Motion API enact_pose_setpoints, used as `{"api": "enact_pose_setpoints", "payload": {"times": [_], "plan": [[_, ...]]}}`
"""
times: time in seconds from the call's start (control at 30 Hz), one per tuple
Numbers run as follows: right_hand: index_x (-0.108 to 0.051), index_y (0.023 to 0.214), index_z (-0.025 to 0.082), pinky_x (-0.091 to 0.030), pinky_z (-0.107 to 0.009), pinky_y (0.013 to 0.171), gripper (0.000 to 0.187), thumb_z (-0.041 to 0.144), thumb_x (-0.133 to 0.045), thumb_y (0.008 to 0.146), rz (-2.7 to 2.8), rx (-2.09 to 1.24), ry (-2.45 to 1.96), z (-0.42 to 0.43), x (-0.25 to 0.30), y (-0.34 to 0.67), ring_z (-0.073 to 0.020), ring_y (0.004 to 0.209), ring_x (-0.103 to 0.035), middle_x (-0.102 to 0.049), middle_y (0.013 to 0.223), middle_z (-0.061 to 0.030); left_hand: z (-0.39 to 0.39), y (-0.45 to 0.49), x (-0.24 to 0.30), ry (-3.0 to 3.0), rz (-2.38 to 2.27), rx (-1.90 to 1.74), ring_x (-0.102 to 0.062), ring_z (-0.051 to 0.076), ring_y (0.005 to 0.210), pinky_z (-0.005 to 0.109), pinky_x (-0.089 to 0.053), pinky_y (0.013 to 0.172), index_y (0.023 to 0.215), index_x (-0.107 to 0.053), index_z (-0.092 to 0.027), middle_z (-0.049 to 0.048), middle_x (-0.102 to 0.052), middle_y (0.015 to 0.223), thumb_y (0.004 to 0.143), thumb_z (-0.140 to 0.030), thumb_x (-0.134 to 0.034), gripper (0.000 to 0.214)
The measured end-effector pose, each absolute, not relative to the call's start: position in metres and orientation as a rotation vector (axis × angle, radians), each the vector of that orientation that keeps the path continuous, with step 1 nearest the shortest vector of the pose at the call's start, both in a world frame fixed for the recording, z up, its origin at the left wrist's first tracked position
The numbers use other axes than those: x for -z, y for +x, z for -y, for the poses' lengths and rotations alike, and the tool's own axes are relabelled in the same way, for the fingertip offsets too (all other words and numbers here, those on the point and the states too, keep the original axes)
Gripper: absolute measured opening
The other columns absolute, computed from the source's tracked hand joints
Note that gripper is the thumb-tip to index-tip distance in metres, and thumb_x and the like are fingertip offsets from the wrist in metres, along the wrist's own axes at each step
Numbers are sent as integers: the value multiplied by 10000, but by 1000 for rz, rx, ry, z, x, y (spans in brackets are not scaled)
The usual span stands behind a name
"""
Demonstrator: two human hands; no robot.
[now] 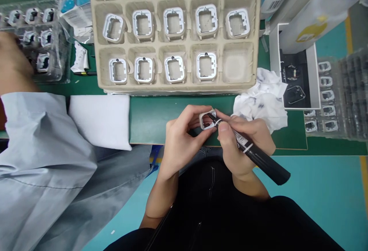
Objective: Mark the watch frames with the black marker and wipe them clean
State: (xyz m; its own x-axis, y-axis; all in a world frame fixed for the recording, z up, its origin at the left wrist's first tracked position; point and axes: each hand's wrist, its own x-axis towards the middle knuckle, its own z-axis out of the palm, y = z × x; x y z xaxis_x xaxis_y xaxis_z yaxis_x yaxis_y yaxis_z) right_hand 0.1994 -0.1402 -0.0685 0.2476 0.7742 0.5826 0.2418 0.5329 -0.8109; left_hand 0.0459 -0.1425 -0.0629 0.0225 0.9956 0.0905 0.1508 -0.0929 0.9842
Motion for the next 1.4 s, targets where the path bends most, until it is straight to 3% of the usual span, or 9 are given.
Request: {"api": "enact_pose_setpoints", "payload": {"times": [0.27, 0.57, 0.67, 0.83, 1.07, 1.27, 1.4], "plan": [[-696, 1022, 272, -841, -401, 863, 182, 215, -864, 1064, 1332, -448, -1011, 139, 68, 201, -194, 728, -855, -765, 804, 46, 146, 45, 67, 1459, -1340, -1178, -924, 226, 1094, 323, -788, 1029, 1378, -842, -310, 27, -926, 1239, 1022, -268, -992, 389], [-670, 934, 277, -735, -360, 750, 235, 252, -866, 1061, 1184, -629, -1089, 140, 62, 205, -164, 577, -751, -681, 682, 82, 147, 41, 69, 1520, -1291, -1205, -922, 213, 1138, 283, -765, 1031, 1375, -852, -295, 29, -922, 1287, 1041, -185, -953, 366], [-680, 936, 283, -724, -354, 738, 226, 251, -865, 1063, 1194, -639, -1091, 140, 61, 206, -177, 624, -786, -713, 711, 70, 146, 41, 66, 1517, -1279, -1217, -923, 200, 1115, 264, -757, 1021, 1357, -863, -298, 13, -923, 1262, 1014, -136, -964, 393], [-709, 991, 296, -775, -428, 863, 200, 249, -892, 1061, 1292, -693, -1049, 144, 63, 211, -211, 707, -826, -746, 758, 57, 144, 43, 62, 1366, -1215, -1229, -931, 193, 1033, 268, -777, 999, 1352, -860, -282, 2, -929, 1176, 945, -134, -1032, 465], [-700, 966, 287, -742, -388, 740, 211, 240, -888, 1048, 1226, -679, -1066, 145, 62, 209, -182, 650, -759, -694, 743, 60, 142, 43, 59, 1196, -1171, -1202, -944, 213, 1051, 285, -792, 1017, 1326, -858, -245, 22, -939, 1178, 868, -134, -1081, 522], [-699, 985, 293, -770, -424, 785, 208, 236, -887, 1055, 1242, -688, -1074, 146, 63, 210, -201, 683, -794, -713, 758, 56, 141, 43, 60, 1222, -1152, -1210, -942, 213, 1070, 292, -793, 1025, 1336, -854, -250, 24, -936, 1193, 890, -116, -1055, 507], [-699, 1006, 300, -795, -453, 833, 199, 261, -880, 1078, 1263, -684, -1082, 147, 64, 209, -263, 843, -903, -768, 804, 40, 142, 43, 62, 1284, -1159, -1222, -936, 198, 1071, 283, -784, 1045, 1344, -847, -248, 17, -930, 1184, 923, -102, -1018, 478]]}}
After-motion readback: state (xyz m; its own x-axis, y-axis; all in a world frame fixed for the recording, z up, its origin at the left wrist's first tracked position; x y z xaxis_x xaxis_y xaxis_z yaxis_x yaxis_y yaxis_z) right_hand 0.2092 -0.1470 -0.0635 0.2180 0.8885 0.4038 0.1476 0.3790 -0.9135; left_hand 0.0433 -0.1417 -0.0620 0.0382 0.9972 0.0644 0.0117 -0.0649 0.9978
